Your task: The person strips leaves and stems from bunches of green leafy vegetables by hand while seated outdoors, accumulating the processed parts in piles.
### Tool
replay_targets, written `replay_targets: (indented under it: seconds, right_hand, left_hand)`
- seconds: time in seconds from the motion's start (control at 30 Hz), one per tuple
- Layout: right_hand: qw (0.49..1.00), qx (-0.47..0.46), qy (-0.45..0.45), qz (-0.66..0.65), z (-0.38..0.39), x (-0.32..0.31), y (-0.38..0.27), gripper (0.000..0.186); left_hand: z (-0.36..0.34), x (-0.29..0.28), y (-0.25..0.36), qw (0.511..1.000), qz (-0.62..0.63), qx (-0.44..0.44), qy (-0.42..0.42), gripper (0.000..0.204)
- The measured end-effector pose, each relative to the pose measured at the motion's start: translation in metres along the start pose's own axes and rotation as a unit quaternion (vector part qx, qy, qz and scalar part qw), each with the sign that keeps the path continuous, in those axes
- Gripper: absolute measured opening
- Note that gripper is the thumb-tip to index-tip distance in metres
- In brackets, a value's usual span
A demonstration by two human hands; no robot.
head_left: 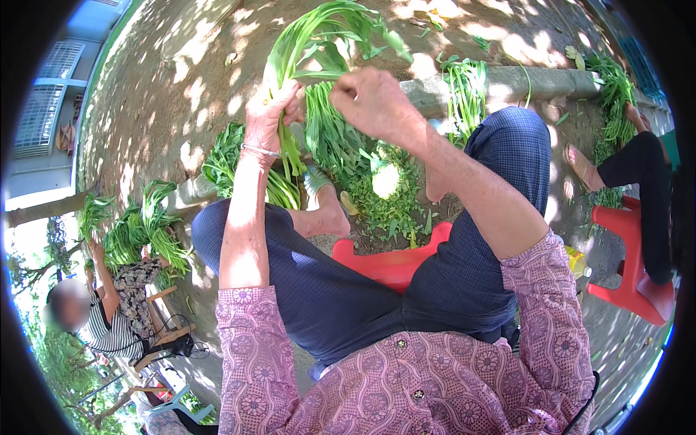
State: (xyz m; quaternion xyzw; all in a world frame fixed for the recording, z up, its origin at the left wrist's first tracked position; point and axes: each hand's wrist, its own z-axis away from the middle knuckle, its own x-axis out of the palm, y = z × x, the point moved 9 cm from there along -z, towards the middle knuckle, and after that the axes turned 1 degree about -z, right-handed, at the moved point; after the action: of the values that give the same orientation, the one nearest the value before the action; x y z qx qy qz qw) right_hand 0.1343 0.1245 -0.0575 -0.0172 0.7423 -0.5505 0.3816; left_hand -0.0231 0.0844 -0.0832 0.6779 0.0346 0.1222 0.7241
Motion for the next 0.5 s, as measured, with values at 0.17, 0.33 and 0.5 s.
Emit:
replay_targets:
  seconds: [0.17,0.33,0.5]
  right_hand:
    - [0.966,0.071,0.087,-0.231,-0.004,-0.04,0.009,0.023]
    - [0.948,0.052,0.139,-0.282,-0.008,-0.053,0.017,0.024]
    - [0.92,0.08,0.096,-0.372,-0.011,-0.037,0.021,0.024]
  left_hand:
    - [0.003,-0.001,-0.002,0.999,-0.036,-0.015,-0.01,0.029]
    - [0.006,0.012,-0.004,0.998,-0.017,-0.04,-0.038,0.036]
    - [0.009,0.014,-0.004,0.997,-0.033,-0.058,-0.029,0.038]
